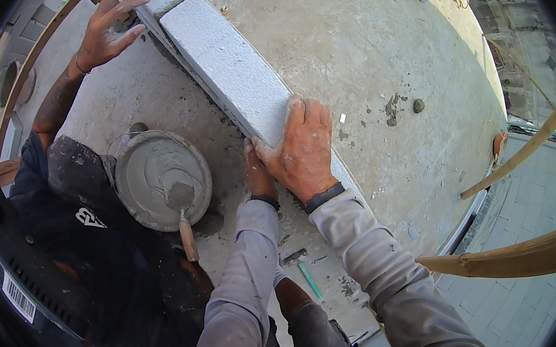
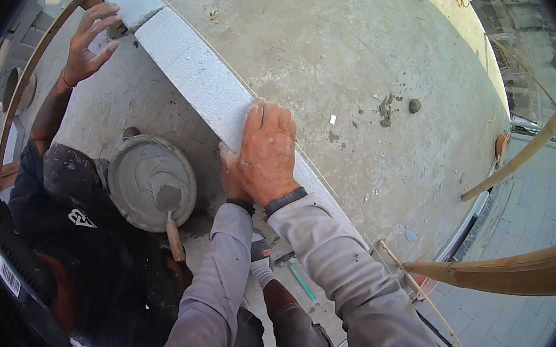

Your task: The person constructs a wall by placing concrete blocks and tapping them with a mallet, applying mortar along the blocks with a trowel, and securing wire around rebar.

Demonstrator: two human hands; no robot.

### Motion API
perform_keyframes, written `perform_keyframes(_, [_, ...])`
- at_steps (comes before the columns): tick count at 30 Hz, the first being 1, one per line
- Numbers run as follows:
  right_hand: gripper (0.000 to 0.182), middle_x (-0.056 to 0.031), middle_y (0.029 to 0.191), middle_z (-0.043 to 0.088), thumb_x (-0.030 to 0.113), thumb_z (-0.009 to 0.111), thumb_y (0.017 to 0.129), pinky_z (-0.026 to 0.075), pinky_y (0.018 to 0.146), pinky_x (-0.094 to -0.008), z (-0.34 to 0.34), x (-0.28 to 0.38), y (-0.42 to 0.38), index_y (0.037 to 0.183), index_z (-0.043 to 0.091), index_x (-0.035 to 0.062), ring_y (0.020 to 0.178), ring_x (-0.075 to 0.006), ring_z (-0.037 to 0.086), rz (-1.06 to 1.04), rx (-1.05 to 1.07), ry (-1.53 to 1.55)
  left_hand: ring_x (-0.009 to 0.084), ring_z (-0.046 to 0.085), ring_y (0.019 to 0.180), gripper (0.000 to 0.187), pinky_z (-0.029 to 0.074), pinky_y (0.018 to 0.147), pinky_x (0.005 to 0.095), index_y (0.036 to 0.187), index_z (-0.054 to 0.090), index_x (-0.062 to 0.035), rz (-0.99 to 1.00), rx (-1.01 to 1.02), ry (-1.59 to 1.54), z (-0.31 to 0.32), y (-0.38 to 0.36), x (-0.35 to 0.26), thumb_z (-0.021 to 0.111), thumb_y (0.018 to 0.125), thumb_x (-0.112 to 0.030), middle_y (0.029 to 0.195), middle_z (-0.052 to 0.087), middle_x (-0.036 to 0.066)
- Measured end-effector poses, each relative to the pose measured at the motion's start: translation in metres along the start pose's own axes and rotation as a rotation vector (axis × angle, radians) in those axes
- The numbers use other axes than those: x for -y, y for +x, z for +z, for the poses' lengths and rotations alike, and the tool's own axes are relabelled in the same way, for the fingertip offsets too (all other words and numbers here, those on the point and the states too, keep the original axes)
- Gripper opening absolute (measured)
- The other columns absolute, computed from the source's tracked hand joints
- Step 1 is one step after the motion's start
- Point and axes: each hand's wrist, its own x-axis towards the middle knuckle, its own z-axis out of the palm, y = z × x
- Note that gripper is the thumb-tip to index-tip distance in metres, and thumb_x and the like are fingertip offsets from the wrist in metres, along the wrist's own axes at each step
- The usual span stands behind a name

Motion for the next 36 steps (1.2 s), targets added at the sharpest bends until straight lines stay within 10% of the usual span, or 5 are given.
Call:
perform_keyframes(6, [0.088, -0.0188, 0.107, 0.043, 0.035, 0.077, 0.06, 0.032, 0.088, -0.0415, -0.015, 0.011, -0.013, 0.124, 0.037, -0.0091, 0.101, -0.0317, 0.042, 0.075, 0.051, -0.167, 0.0239, 0.035, 0.126, 0.053, 0.029, 0.103, 0.0324, 0.136, 0.029, 0.0023, -0.697, -0.228, -0.59, 0.07, -0.089, 0.035, 0.029, 0.097, -0.034, 0.139, 0.033, 0.016])
perform_keyframes(9, [0.093, -0.0226, 0.122, 0.035, 0.037, 0.077, 0.062, 0.025, 0.095, -0.0476, -0.039, 0.012, -0.042, 0.132, 0.03, -0.003, 0.114, -0.0377, 0.034, 0.099, -0.04, -0.058, 0.0232, 0.034, 0.127, 0.057, 0.028, 0.103, 0.0316, 0.136, 0.028, 0.0031, -0.449, -0.215, -0.966, 0.074, -0.096, 0.131, 0.031, 0.097, -0.038, 0.138, 0.035, 0.015])
perform_keyframes(28, [0.092, -0.0207, 0.114, 0.041, 0.04, 0.077, 0.064, 0.028, 0.093, -0.0471, -0.048, -0.031, -0.081, 0.132, 0.032, -0.0017, 0.11, -0.0346, 0.039, 0.126, -0.117, -0.007, 0.023, 0.024, 0.133, 0.072, 0.014, 0.108, 0.033, 0.139, 0.022, 0.0023, -0.572, -0.3, -0.619, 0.077, -0.098, 0.086, 0.034, 0.093, -0.051, 0.144, 0.027, 0.012])
perform_keyframes(36, [0.058, -0.0168, 0.114, 0.048, 0.014, 0.072, 0.068, 0.033, 0.092, -0.0417, -0.068, -0.047, -0.187, 0.119, 0.05, -0.0006, 0.106, -0.033, 0.045, 0.282, -0.077, -0.015, 0.0269, 0.06, 0.088, 0.028, 0.047, 0.077, 0.0342, 0.107, 0.054, 0.003, -0.37, -0.321, -0.044, 0.073, -0.107, 0.131, 0.037, 0.092, -0.014, 0.1, 0.062, 0.015])
